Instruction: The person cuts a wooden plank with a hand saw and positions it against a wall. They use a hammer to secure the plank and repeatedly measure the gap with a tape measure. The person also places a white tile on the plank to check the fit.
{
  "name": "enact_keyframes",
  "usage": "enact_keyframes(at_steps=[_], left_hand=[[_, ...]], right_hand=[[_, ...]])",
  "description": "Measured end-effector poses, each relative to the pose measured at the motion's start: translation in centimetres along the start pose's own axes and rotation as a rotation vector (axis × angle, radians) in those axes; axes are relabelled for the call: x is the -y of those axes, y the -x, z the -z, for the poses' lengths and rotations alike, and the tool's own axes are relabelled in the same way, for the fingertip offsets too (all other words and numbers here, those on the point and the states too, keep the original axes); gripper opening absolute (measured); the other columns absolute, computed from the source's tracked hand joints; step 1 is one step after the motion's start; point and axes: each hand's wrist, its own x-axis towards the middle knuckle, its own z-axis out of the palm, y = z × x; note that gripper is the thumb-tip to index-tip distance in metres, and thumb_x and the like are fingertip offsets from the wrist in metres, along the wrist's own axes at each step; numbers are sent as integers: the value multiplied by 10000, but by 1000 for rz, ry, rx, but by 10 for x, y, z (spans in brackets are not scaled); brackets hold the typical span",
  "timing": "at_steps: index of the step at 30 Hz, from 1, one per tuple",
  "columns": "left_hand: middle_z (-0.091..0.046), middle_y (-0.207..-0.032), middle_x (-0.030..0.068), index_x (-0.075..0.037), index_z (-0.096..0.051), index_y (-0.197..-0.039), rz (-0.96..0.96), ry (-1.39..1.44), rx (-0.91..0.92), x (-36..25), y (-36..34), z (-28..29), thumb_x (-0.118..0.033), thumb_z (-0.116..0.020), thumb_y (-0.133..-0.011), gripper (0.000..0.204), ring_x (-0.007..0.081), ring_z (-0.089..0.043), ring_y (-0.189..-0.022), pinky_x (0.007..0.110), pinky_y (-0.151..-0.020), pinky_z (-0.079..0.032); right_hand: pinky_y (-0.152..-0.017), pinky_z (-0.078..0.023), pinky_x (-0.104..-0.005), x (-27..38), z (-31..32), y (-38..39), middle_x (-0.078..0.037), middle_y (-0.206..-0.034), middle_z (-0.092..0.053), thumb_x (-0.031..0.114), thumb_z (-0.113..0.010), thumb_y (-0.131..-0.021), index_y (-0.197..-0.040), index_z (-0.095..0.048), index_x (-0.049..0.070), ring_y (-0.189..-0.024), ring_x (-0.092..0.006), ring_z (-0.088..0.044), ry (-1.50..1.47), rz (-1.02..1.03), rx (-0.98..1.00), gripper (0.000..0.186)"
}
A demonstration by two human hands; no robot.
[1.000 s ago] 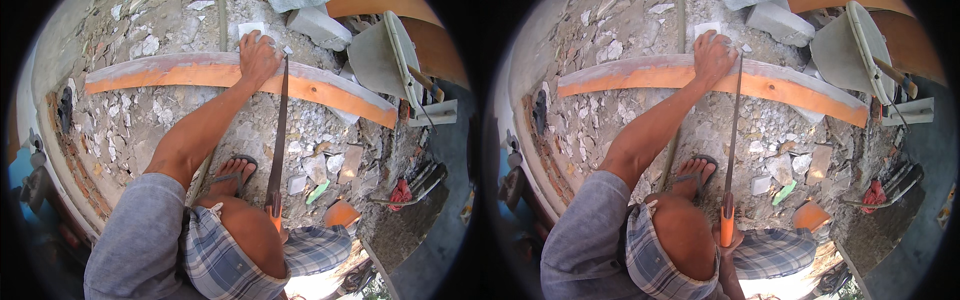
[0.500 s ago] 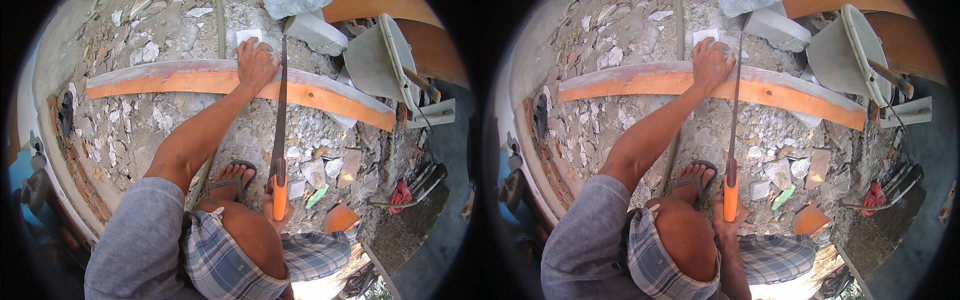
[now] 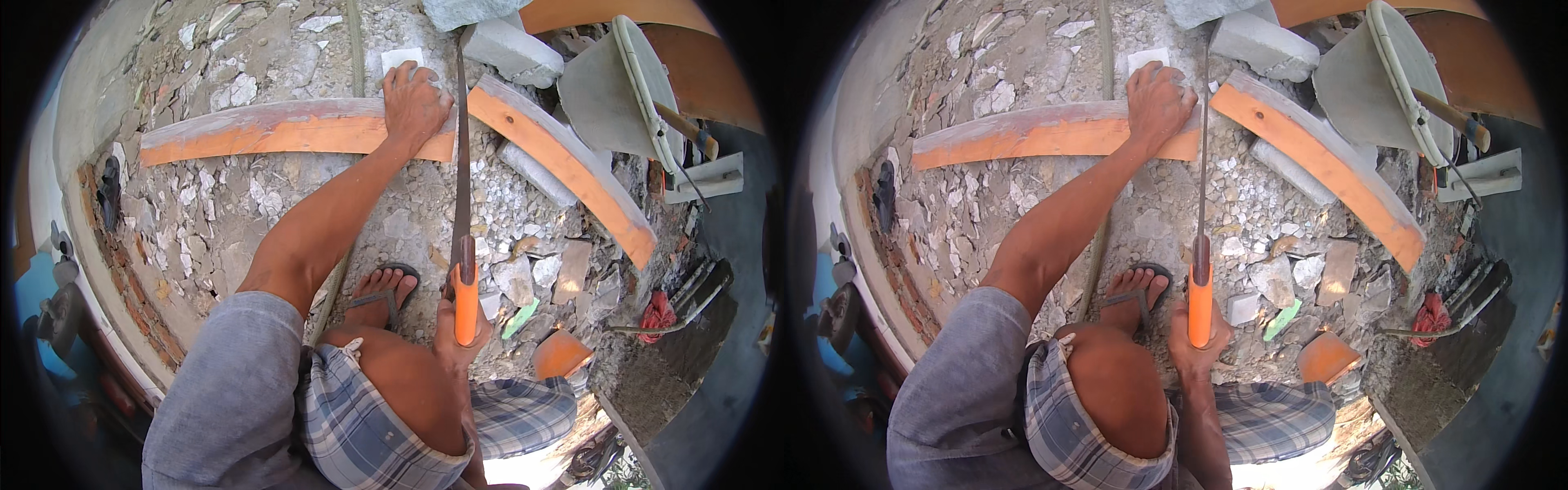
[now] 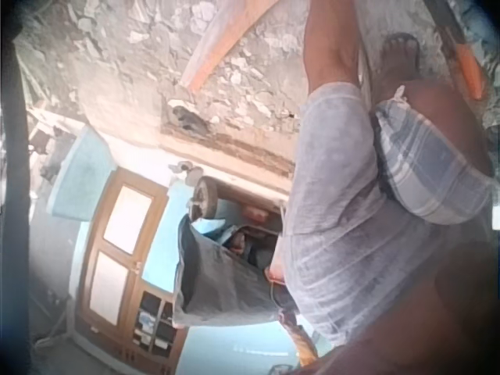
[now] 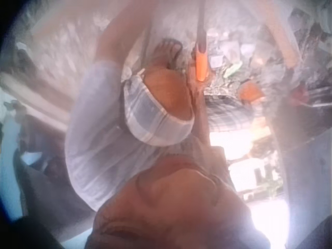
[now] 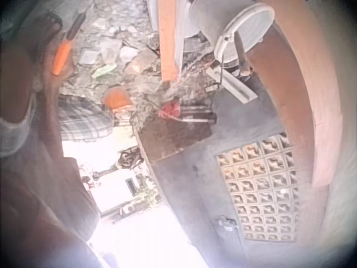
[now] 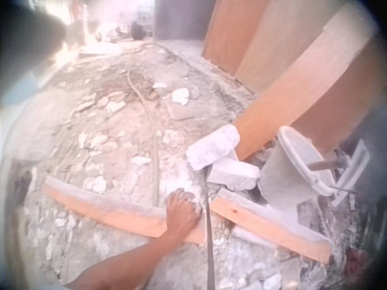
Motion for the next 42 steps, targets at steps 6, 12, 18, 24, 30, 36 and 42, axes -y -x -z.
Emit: enact_keyframes(at_steps=[6, 12, 18, 24, 30, 36, 42], left_hand=[[-722, -1191, 68, 0, -774, -721, -7, -3, 10, -2, 5, -2, -256, -656, -903, 335, 344, -503, -1323, 498, -1142, -309], [-703, -1262, 140, 2, -756, -1075, 93, 172, -6, -8, 0, 11, -251, -660, -936, 303, 402, -524, -1337, 585, -1189, -283], [-660, -1308, 238, 42, -623, -1339, 91, 320, 80, -42, -2, 16, -268, -757, -889, 563, 422, -543, -1323, 466, -1142, -418], [-682, -1186, 276, 121, -390, -1511, 469, 389, 360, -66, -27, 6, -299, -836, -833, 914, 363, -669, -1093, 411, -992, -523], [-709, -1158, 102, 46, -556, -1398, 736, 1332, 378, -99, -16, 26, -280, -780, -928, 615, 187, -675, -1007, 367, -921, -547], [-657, -947, -15, -36, -692, -1224, 912, 1596, 99, -163, 16, 29, -374, -586, -1069, 386, 87, -602, -823, 298, -769, -538], [-548, -793, -22, -22, -640, -960, 696, 1512, -211, -146, -78, 103, -354, -497, -1107, 390, 86, -478, -716, 282, -675, -438]], right_hand=[[-676, -585, -338, -11, 93, 74, -119, -807, -726, 74, -679, -809, -1058, -744, -69, -716, -182, -706, 71, 140, 47, 294], [-770, -631, -376, -14, 130, 91, -153, -973, -723, 147, -670, -863, -1171, -657, -144, -877, -247, -733, -89, 110, -86, 423], [-772, -643, -392, -20, 148, 85, -157, -1000, -695, 94, -656, -828, -1148, -627, -170, -861, -246, -714, -246, 45, -202, 416], [-750, -616, -338, -2, 137, 68, -181, -916, -757, 31, -642, -763, -1108, -722, -117, -760, -183, -721, -348, 38, -317, 384], [-841, -618, -368, -6, 165, 59, -199, -1013, -758, -12, -671, -810, -1183, -682, -133, -924, -228, -747, 31, 121, -128, 393], [-749, -610, -353, 13, 181, 45, -117, -920, -710, 79, -668, -815, -1077, -686, -77, -777, -196, -691, -39, 223, -221, 305], [-710, -577, -346, 41, 224, 44, -90, -916, -704, 150, -701, -834, -1008, -689, 6, -777, -208, -688, 229, 314, -399, 226]])
